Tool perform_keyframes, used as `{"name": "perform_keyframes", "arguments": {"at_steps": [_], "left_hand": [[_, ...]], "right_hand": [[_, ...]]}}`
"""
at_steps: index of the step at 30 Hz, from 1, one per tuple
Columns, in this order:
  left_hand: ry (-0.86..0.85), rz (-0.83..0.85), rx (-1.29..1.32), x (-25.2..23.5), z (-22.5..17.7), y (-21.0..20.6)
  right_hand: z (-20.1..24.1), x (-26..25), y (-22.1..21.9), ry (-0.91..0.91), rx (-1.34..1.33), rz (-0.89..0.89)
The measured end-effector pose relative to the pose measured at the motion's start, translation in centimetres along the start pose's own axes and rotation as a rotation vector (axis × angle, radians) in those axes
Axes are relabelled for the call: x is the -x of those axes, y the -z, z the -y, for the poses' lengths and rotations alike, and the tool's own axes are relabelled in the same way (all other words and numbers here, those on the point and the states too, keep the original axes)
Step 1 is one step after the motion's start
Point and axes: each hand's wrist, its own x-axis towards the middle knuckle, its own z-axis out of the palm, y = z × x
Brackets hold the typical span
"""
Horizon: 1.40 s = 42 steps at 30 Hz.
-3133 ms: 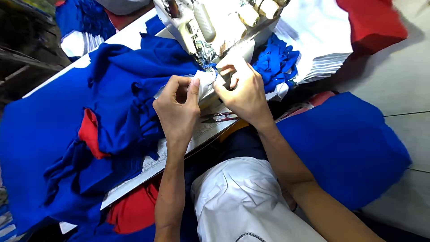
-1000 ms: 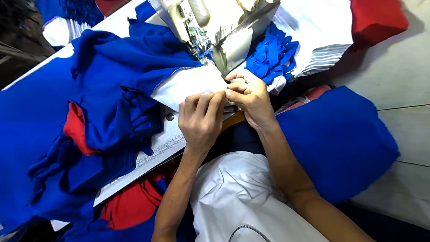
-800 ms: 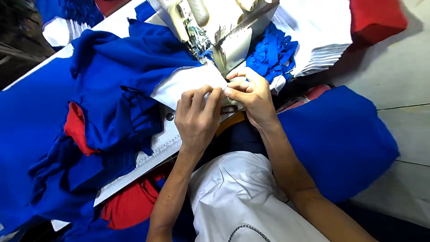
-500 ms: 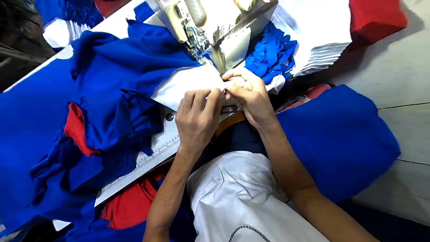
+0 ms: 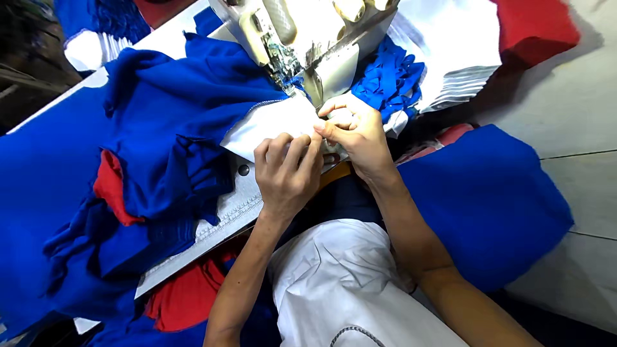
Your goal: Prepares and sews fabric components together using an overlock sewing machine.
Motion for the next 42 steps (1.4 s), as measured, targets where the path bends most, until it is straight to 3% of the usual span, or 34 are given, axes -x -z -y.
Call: {"name": "perform_keyframes", "arguments": {"at_steps": [7,13,16,24,29,35,39,42], "left_hand": [[0.011,-0.041,0.154,1.1,0.2,0.7],[0.173,0.21,-0.098,0.5,-0.4,-0.4],[0.238,0.216,-0.143,1.3,0.2,-0.6],[0.268,0.269,-0.04,1.1,3.0,1.1],[0.278,0.438,0.121,-1.0,6.1,2.8],[0.615,0.328,0.35,-2.6,7.1,4.7],[0.782,0.272,0.096,-5.8,8.4,3.3],[0.79,0.323,-0.116,-7.9,10.3,2.1]], "right_hand": [[-0.4,0.8,0.1,0.033,0.072,-0.008],[-1.1,0.3,-0.2,0.147,0.136,-0.024],[-1.4,0.2,-0.4,0.197,0.171,-0.042],[-1.7,-0.8,-0.9,0.262,0.193,-0.059],[-1.3,-0.9,-1.1,0.221,0.194,-0.031],[-1.5,-0.4,-0.6,0.2,0.147,-0.036],[-2.1,0.3,-0.3,0.133,0.238,-0.023],[-2.7,1.1,0.0,0.127,0.545,0.05]]}}
